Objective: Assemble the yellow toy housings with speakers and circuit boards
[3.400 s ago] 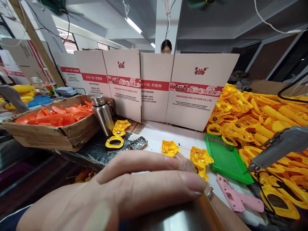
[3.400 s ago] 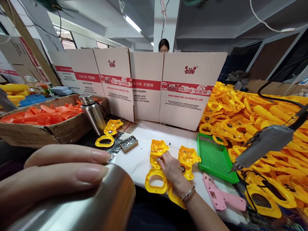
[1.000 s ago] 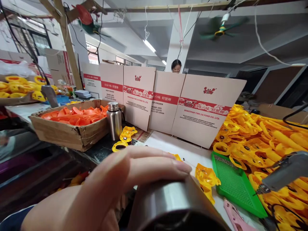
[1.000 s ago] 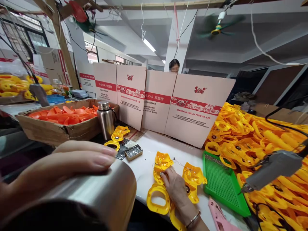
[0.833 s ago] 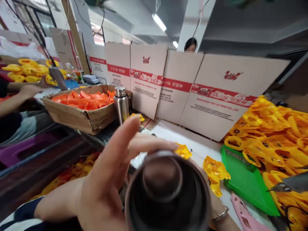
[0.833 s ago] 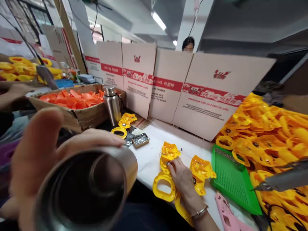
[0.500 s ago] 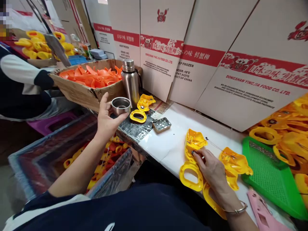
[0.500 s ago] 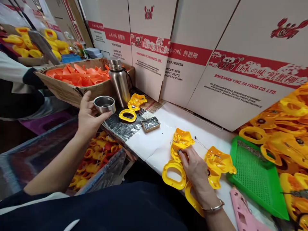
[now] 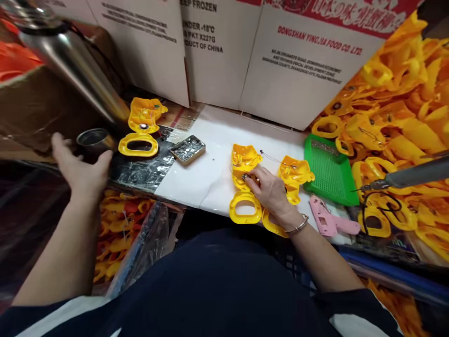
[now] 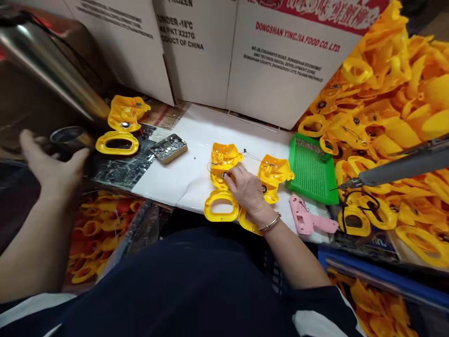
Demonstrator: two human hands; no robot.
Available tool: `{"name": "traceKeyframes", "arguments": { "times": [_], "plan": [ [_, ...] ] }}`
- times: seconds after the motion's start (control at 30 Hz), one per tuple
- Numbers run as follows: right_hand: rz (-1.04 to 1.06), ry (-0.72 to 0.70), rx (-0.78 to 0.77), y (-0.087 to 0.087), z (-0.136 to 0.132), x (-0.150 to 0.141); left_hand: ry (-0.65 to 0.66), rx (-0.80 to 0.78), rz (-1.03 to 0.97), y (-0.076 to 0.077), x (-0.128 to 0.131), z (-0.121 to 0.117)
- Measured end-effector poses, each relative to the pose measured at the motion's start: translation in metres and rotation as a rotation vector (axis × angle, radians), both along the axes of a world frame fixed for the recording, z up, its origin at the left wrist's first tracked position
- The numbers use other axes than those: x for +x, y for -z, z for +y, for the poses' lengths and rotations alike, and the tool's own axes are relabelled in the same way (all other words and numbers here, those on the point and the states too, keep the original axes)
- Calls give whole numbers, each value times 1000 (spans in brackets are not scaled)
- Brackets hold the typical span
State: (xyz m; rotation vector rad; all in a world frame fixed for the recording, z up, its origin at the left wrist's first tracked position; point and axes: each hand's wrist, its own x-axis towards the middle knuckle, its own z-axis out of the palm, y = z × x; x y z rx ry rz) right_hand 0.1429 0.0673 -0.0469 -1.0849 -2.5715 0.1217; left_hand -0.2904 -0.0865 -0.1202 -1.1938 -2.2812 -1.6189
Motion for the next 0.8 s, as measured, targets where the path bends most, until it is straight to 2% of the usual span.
{"name": "traceKeyframes", "arguments": {
  "times": [0.03,0.07,0.1,0.13,0.17,0.23,0.37,0.4,0.47,0.57,0.67,0.8],
  "plan": [
    [-7,4,0,1,-1,0,-233,108,132,-4,14,-4],
    [-17,8,1,1,-2,0,-303,143,245,-9,30,-7],
    [-29,7,3,1,-2,0,-285,145,315,-13,49,-8],
    [-40,2,4,1,-3,0,-181,101,339,-18,69,-6],
    [-48,-5,9,1,-4,0,-99,166,340,-23,90,-3],
    [-58,-10,31,0,-4,0,171,171,260,-33,132,8],
    [-100,2,94,-4,-5,0,756,60,145,-53,203,34],
    [-108,-1,97,-5,-6,-1,840,15,158,-56,216,38],
    [-109,-13,81,-6,-6,-2,914,-82,193,-57,233,46],
    [-82,-39,39,-6,-6,-4,962,-172,204,-52,247,52],
    [-71,-52,21,-5,-6,-5,991,-159,173,-46,252,52],
    [-65,-61,34,-4,-7,-8,976,-146,165,-45,255,50]
  ]
}}
